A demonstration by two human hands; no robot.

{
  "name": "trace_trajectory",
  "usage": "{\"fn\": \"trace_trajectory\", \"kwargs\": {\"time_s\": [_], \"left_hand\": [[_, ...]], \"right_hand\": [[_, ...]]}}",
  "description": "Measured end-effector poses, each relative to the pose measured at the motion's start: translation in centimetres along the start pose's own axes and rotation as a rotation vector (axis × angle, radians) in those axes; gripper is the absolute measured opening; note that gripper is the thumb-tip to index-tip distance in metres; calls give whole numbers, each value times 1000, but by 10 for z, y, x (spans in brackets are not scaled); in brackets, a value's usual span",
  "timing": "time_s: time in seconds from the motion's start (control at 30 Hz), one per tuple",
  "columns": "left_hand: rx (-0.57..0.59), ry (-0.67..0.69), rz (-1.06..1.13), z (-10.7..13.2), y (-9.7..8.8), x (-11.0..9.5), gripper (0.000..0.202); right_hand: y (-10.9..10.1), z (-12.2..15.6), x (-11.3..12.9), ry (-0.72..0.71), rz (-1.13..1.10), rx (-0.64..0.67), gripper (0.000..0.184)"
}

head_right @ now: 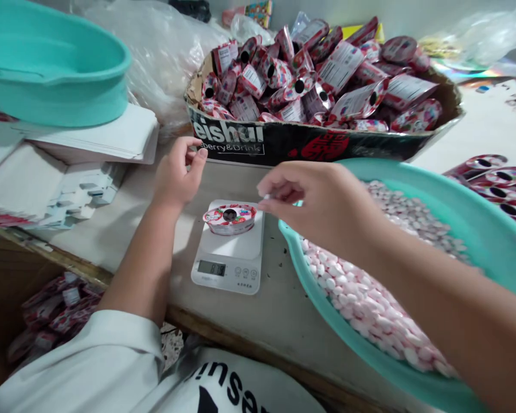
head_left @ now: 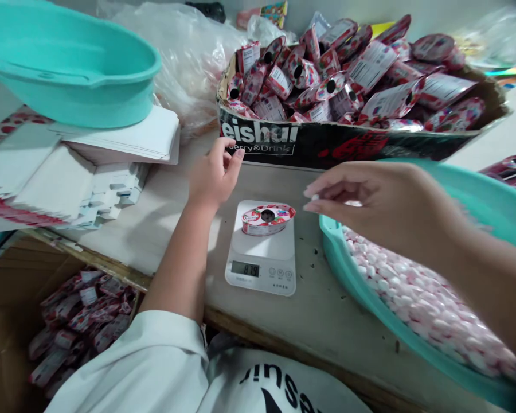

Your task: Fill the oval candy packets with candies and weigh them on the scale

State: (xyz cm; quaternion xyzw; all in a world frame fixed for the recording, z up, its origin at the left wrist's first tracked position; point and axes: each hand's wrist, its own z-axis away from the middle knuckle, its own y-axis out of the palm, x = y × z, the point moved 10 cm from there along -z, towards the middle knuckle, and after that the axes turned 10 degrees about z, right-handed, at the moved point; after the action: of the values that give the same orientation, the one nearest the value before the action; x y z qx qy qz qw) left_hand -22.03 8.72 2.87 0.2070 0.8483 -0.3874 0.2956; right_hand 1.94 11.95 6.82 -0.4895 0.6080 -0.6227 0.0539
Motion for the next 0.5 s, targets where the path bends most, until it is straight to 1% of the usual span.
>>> {"fn": "trace_trajectory", "kwargs": {"time_s": [0.07, 0.13, 0.2, 0.3, 0.4, 0.5], "left_hand": [[-13, 18, 31, 0, 0, 1, 39], [-29, 35, 39, 0, -1, 1, 37], [-29, 42, 35, -1, 0, 2, 36], [-8, 38, 18, -1, 3, 3, 35], [1, 27, -2, -1, 4, 4, 34], [17, 13, -14, 0, 7, 6, 37]], "right_hand": [[17, -6, 16, -3, -124, 48, 13], [25, -9, 23, 11, -133, 67, 18], [14, -9, 23, 0, -9, -13, 23], [-15, -1, 14, -7, 183, -146, 20], [-35, 6, 2, 18, 265, -177, 19], [-46, 11, -2, 22, 311, -194, 21]]}}
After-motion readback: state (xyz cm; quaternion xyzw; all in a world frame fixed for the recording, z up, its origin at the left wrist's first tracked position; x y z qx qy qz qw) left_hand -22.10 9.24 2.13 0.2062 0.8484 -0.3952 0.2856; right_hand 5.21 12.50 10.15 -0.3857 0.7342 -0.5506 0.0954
